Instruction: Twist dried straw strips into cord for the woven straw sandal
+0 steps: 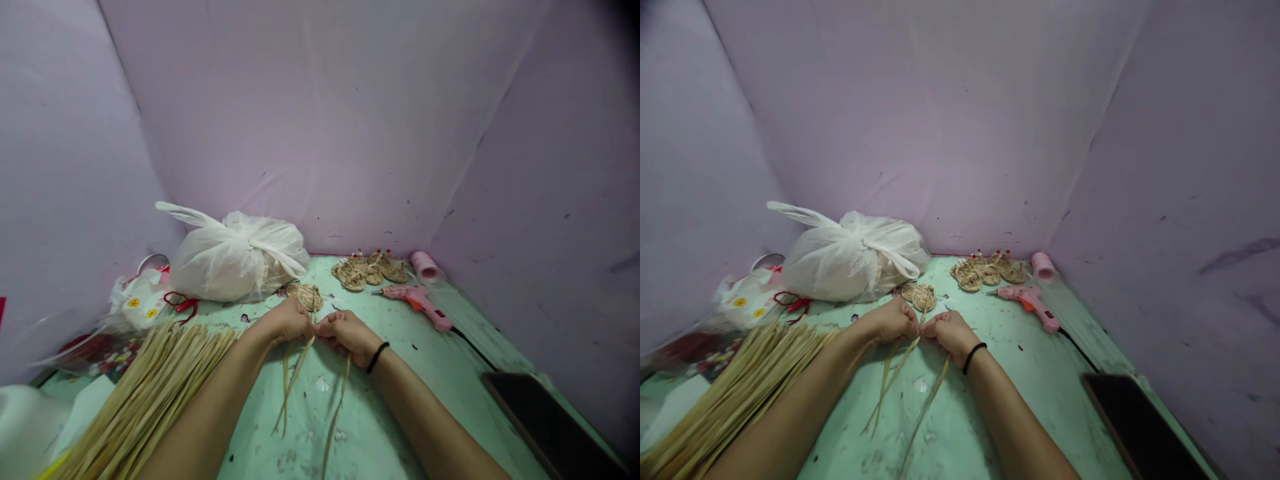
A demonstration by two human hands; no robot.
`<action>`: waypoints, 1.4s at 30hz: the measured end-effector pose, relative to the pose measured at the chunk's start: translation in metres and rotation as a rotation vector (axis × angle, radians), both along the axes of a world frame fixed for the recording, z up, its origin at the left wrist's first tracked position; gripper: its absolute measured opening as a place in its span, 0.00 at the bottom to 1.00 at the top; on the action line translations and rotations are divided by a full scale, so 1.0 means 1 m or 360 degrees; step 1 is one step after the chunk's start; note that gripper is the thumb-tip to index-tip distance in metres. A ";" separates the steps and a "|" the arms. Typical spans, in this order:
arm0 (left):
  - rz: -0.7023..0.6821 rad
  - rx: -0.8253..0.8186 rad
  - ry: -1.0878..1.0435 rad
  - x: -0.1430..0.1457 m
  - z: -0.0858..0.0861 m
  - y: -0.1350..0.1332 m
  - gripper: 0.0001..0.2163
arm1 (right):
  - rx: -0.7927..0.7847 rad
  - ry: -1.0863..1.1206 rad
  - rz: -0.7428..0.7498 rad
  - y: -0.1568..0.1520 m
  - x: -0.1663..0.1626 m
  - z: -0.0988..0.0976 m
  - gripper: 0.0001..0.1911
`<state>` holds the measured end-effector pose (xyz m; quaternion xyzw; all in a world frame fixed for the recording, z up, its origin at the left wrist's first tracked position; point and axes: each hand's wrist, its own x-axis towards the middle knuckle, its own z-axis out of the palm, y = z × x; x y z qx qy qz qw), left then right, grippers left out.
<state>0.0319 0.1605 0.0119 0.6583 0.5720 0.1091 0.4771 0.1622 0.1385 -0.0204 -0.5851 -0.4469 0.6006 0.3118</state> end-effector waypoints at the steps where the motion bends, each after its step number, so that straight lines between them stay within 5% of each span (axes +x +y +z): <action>1: -0.0032 0.0013 0.0020 -0.001 0.000 0.000 0.04 | -0.0005 0.0002 0.0000 0.000 0.000 -0.001 0.04; 7: -0.0103 0.0175 0.0361 -0.019 0.011 0.005 0.05 | 0.0033 0.0009 -0.0024 0.001 0.002 -0.006 0.02; 12: 0.0186 0.0647 0.0717 -0.029 0.059 -0.001 0.08 | 0.0019 0.0057 -0.0011 0.000 0.001 -0.005 0.03; 17: 0.0125 0.0824 0.1144 -0.040 0.098 -0.024 0.06 | 0.0039 0.0053 -0.0009 0.001 0.002 -0.004 0.05; 20: 0.0141 0.0700 0.1292 -0.058 0.085 -0.036 0.06 | 0.0069 0.0068 0.0004 0.002 0.002 -0.006 0.05; 24: 0.0232 0.0555 0.1337 -0.077 0.041 -0.050 0.07 | 0.0082 0.0057 -0.0007 0.002 0.001 -0.006 0.06; 29: 0.0342 0.0664 0.1636 -0.083 0.007 -0.062 0.09 | 0.0073 0.0040 0.0009 0.000 0.002 -0.003 0.08; 33: 0.0296 0.0668 0.1632 -0.088 0.009 -0.065 0.08 | 0.0080 0.0038 0.0018 -0.001 0.002 -0.002 0.09; 42: 0.0210 0.0836 0.0909 -0.066 0.030 -0.036 0.10 | 0.0083 0.0085 0.0035 0.002 0.003 -0.008 0.05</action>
